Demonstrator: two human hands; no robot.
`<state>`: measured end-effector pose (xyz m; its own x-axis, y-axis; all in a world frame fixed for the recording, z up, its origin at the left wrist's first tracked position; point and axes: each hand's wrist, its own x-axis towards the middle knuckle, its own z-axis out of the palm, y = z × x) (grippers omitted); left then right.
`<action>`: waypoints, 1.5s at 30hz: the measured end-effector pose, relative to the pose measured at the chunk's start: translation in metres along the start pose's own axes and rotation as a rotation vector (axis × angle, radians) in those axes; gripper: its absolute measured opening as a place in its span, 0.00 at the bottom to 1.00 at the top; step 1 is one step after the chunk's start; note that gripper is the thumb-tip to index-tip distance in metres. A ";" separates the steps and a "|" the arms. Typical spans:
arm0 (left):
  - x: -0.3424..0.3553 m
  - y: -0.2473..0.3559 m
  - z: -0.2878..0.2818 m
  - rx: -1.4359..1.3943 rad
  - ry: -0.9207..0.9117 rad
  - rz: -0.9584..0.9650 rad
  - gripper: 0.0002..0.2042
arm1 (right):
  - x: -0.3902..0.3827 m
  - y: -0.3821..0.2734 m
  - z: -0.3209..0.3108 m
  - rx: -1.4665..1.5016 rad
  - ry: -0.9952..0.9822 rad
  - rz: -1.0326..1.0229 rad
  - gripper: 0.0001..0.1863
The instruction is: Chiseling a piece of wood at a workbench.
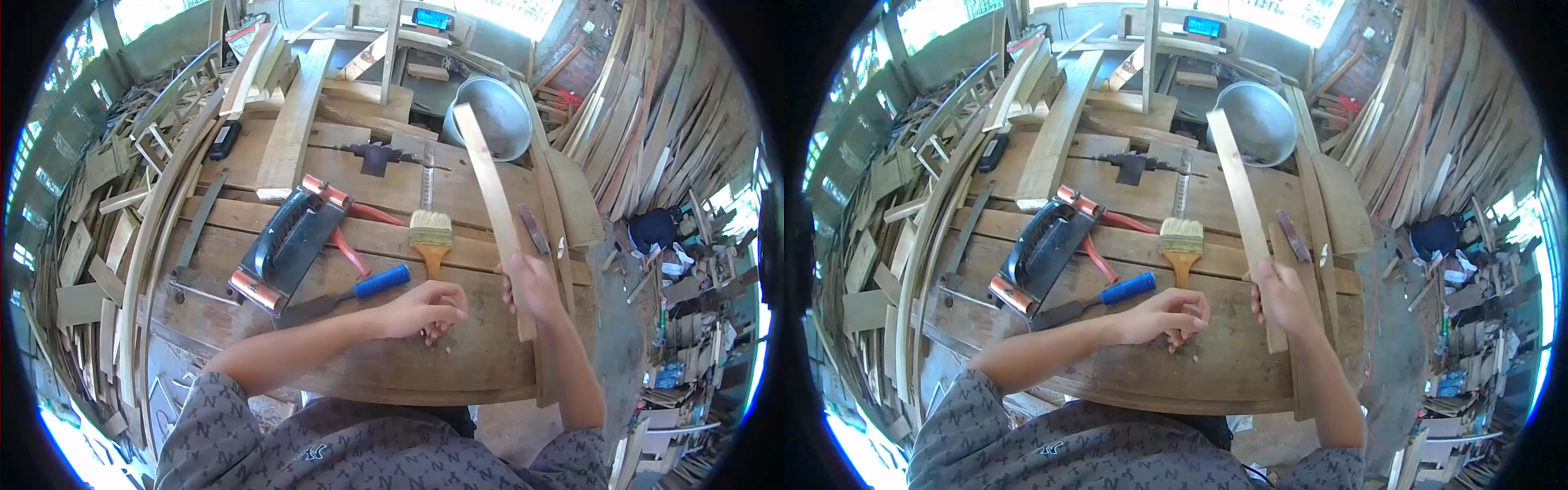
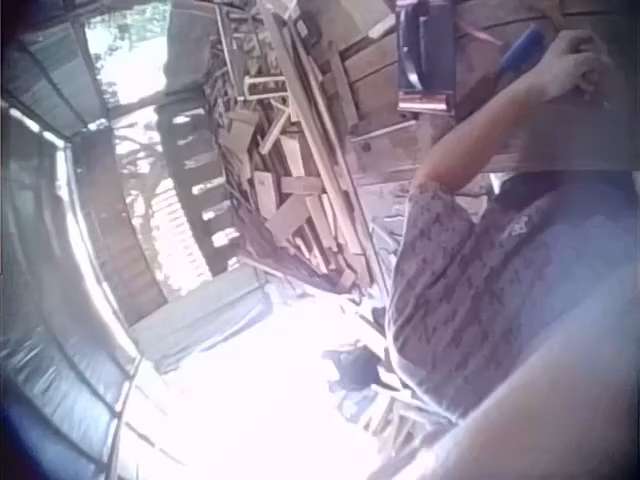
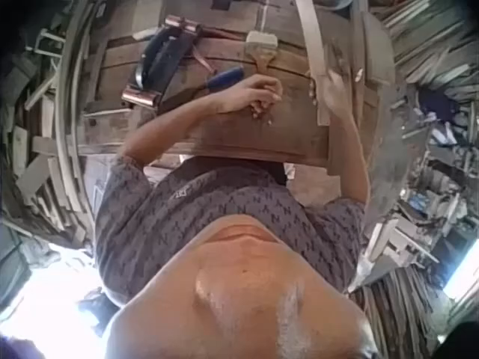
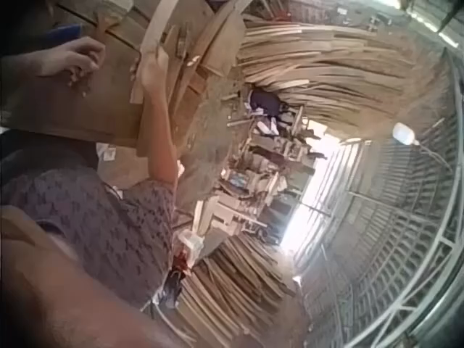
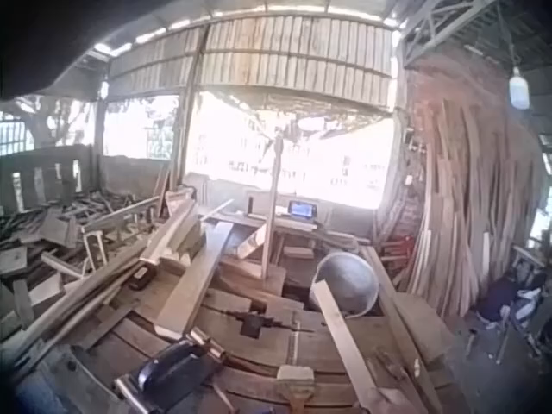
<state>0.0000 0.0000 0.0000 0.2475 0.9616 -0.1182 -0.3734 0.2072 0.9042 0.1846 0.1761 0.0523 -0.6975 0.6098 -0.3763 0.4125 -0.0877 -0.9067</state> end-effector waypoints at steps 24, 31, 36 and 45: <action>-0.021 0.025 0.014 0.068 0.125 0.167 0.07 | -0.078 0.026 0.071 -0.921 0.314 -0.248 0.32; -0.100 0.037 0.005 0.749 0.676 0.560 0.03 | -0.066 0.010 0.058 -0.891 0.275 -0.297 0.20; -0.162 0.042 -0.015 0.868 1.326 0.530 0.06 | -0.047 0.001 0.074 -0.866 0.095 -0.660 0.19; -0.171 0.030 -0.045 1.060 1.488 0.330 0.21 | -0.045 -0.004 0.103 -0.921 -0.071 -0.776 0.22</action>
<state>-0.0938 -0.1499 0.0291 -0.8203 0.4023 0.4065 0.5537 0.3808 0.7405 0.1539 0.0685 0.0533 -0.9636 0.2038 0.1731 0.1120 0.8954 -0.4309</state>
